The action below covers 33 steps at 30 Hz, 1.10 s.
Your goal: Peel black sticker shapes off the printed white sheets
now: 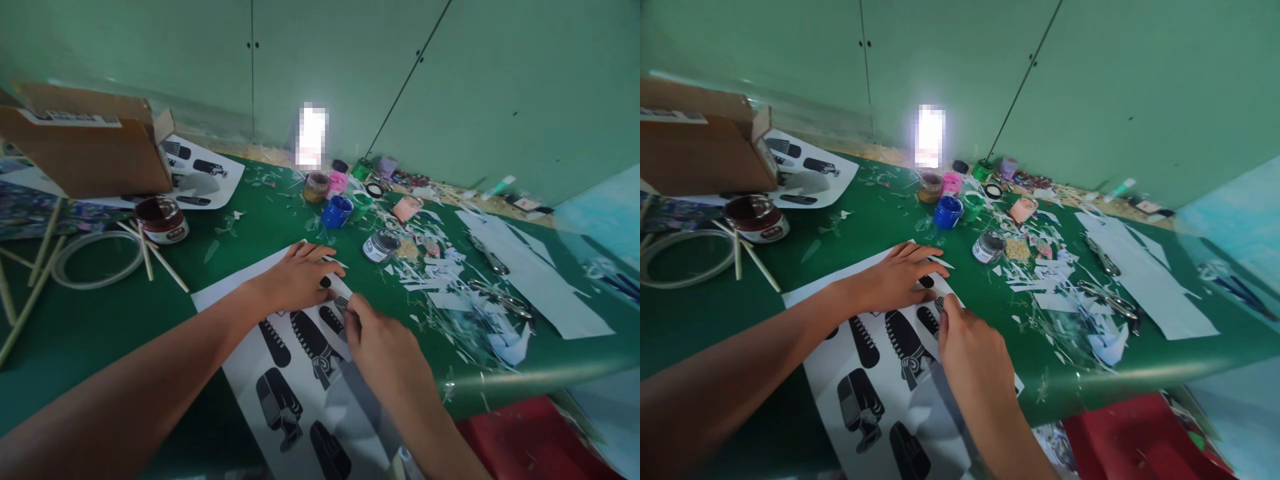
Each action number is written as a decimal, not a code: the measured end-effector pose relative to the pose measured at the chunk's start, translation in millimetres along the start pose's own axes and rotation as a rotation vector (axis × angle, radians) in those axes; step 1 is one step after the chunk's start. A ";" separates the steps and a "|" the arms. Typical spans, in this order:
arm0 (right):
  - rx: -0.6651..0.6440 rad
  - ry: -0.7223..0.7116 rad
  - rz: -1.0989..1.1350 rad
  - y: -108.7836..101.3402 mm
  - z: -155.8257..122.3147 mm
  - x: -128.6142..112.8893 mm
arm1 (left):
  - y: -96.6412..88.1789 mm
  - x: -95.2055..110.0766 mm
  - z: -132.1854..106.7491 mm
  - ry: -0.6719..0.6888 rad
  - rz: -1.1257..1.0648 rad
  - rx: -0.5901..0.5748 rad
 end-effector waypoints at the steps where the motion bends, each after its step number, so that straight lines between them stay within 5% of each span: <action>1: -0.004 0.004 -0.003 -0.2 0.1 -0.3 | 0.5 -0.2 0.0 0.005 0.000 0.006; 33: 0.076 -0.076 0.001 3.7 -10.7 2.8 | 6.7 -3.3 3.8 -0.001 -0.015 0.052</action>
Point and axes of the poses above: each hand's wrist, its own z-axis towards the middle knuckle, its own y-axis out of the palm, x = y × z, the point moved 1 cm from there along z, towards the middle knuckle, and after that the axes turned 7 degrees about -y, right-handed, at the moved point
